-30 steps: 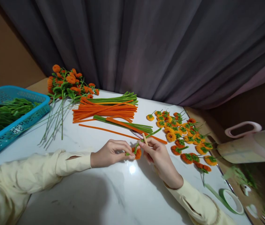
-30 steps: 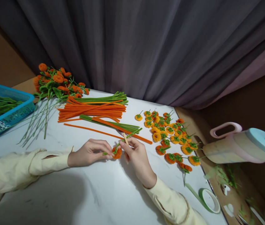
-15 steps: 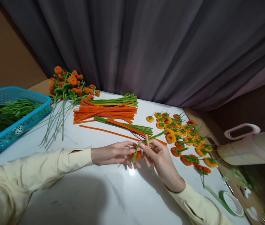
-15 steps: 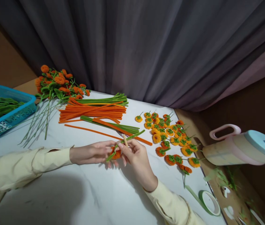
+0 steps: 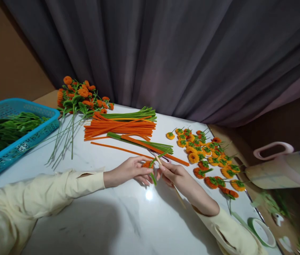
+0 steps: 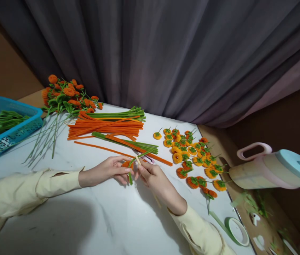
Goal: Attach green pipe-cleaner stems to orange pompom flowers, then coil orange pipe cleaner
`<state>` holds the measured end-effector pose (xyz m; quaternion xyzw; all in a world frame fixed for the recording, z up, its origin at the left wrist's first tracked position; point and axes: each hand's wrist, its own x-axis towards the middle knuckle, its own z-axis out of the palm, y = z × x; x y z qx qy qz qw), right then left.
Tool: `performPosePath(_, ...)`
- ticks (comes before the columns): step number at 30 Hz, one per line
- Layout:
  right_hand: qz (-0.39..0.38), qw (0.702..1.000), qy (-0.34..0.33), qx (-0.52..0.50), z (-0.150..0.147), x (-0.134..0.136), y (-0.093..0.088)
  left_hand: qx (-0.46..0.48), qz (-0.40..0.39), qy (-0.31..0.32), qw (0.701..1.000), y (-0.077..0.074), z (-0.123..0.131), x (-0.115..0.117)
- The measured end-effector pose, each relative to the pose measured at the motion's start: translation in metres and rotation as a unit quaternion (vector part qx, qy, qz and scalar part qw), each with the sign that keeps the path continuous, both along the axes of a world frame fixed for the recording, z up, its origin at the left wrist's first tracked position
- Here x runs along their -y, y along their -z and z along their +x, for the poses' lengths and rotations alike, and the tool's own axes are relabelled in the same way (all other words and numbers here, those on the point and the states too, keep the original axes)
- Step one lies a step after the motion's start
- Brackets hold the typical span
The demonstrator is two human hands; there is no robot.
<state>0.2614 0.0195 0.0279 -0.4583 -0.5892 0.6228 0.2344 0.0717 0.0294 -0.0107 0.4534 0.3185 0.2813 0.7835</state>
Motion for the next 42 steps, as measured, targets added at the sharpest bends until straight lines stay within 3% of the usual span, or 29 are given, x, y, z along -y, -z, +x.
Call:
performPosePath(4, -0.066, 0.996, -0.054, -0.003, 0.003, 0.004, -0.008, -0.006, -0.017, -0.015, 1.0, 0.002, 0.0, -0.001)
performPosePath(8, -0.1, 0.993, -0.061, -0.012, -0.001, 0.008, -0.01, -0.039, -0.028, -0.006, 0.999, -0.001, 0.0, -0.001)
performPosePath(12, -0.061, 0.995, -0.081, 0.003, -0.003, 0.009, -0.009, -0.028, -0.028, 0.043, 0.998, -0.006, -0.003, -0.002)
performPosePath(18, -0.015, 0.995, -0.082, 0.048, 0.002, 0.008, -0.005, 0.029, -0.078, 0.017, 0.996, -0.008, -0.005, -0.005)
performPosePath(27, -0.002, 0.995, -0.07, 0.067, 0.001, 0.008, -0.009, 0.06, -0.077, 0.036, 0.995, -0.004, -0.006, -0.009)
performPosePath(32, 0.11, 0.981, -0.115, 0.112, 0.0, 0.01, -0.009, 0.084, -0.101, 0.045, 0.99, 0.002, -0.007, -0.013)
performPosePath(37, 0.268, 0.932, -0.155, 0.189, 0.0, 0.015, -0.005, 0.101, -0.177, 0.066, 0.977, 0.007, -0.006, -0.018)
performPosePath(42, 0.306, 0.891, -0.196, 0.271, -0.001, 0.019, -0.005, 0.094, -0.119, 0.099, 0.983, 0.002, -0.006, -0.015)
